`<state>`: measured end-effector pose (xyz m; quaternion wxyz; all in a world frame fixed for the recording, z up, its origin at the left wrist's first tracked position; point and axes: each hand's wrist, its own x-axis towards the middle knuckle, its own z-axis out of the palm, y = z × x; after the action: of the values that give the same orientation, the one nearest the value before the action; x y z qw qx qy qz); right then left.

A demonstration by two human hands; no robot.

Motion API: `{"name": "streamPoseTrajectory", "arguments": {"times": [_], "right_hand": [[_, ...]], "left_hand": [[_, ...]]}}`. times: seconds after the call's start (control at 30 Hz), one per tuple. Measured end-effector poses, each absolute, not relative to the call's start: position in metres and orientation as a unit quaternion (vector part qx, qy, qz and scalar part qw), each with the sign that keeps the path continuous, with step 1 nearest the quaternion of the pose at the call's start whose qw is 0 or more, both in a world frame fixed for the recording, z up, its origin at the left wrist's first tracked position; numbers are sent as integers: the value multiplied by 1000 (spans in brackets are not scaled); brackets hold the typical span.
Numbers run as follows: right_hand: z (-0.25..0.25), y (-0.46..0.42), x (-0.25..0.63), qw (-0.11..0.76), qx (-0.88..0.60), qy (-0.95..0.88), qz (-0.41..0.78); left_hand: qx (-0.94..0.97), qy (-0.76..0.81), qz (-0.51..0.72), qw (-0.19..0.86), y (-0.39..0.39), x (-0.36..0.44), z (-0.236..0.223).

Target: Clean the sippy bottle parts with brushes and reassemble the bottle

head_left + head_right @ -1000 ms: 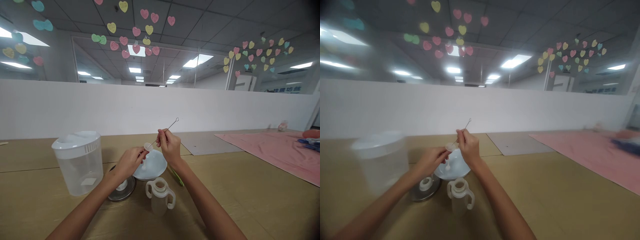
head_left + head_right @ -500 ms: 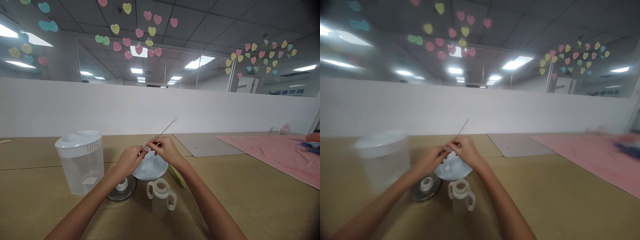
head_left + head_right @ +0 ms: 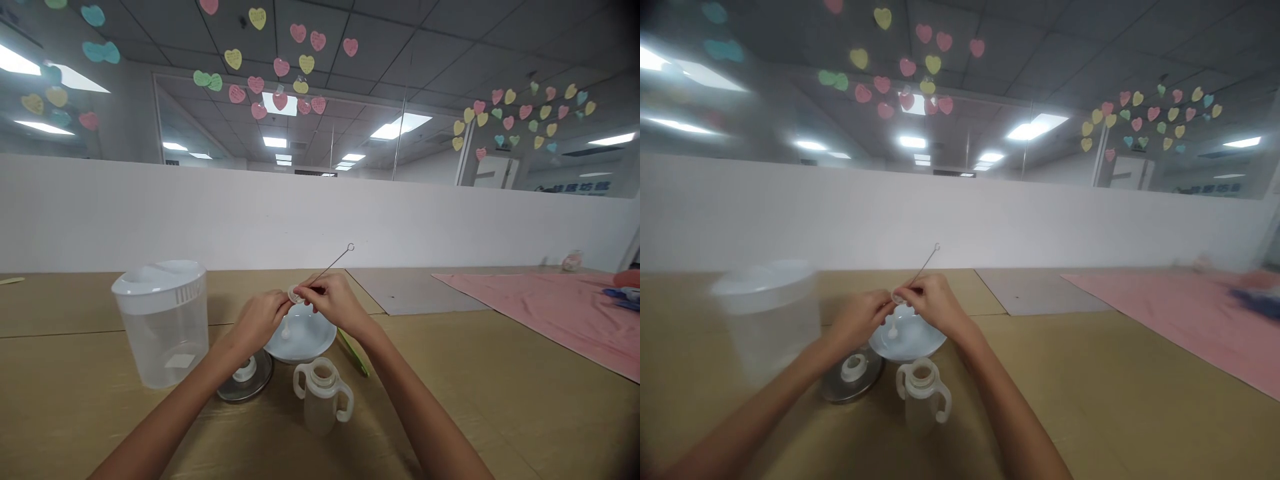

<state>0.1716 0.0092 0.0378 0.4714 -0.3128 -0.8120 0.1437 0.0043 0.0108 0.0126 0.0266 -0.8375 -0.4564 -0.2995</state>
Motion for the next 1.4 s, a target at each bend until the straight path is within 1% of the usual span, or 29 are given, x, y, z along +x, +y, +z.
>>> {"name": "streamPoseTrajectory", "arguments": {"times": [0.1, 0.27, 0.47, 0.57, 0.63, 0.73, 0.93, 1.2, 1.33, 1.4], "right_hand": [[39, 8, 173, 454, -314, -814, 180], [37, 9, 171, 471, -309, -817, 120], [33, 9, 167, 475, -278, -827, 113], [31, 12, 166, 477, -287, -821, 124], [31, 14, 167, 483, -303, -807, 154], [32, 15, 168, 505, -321, -775, 203], [34, 13, 169, 529, -315, -757, 217], [36, 15, 167, 586, -292, -687, 316], [42, 10, 171, 640, -263, -651, 312], [45, 8, 173, 649, -267, -650, 293]], "left_hand": [[-838, -446, -312, 38, 11, 4, 12], [-838, -438, -318, 74, 11, 3, 12], [-837, -420, -345, 60, 13, 1, 11], [-836, -433, -331, 62, 13, 1, 12], [-838, -438, -320, 65, 14, 1, 13], [-842, -431, -319, 59, 15, 0, 14], [-844, -434, -310, 56, 15, 1, 15], [-843, -423, -327, 61, 13, 1, 16], [-840, -442, -305, 69, 18, -1, 13], [-842, -444, -300, 66, 19, 0, 12]]}}
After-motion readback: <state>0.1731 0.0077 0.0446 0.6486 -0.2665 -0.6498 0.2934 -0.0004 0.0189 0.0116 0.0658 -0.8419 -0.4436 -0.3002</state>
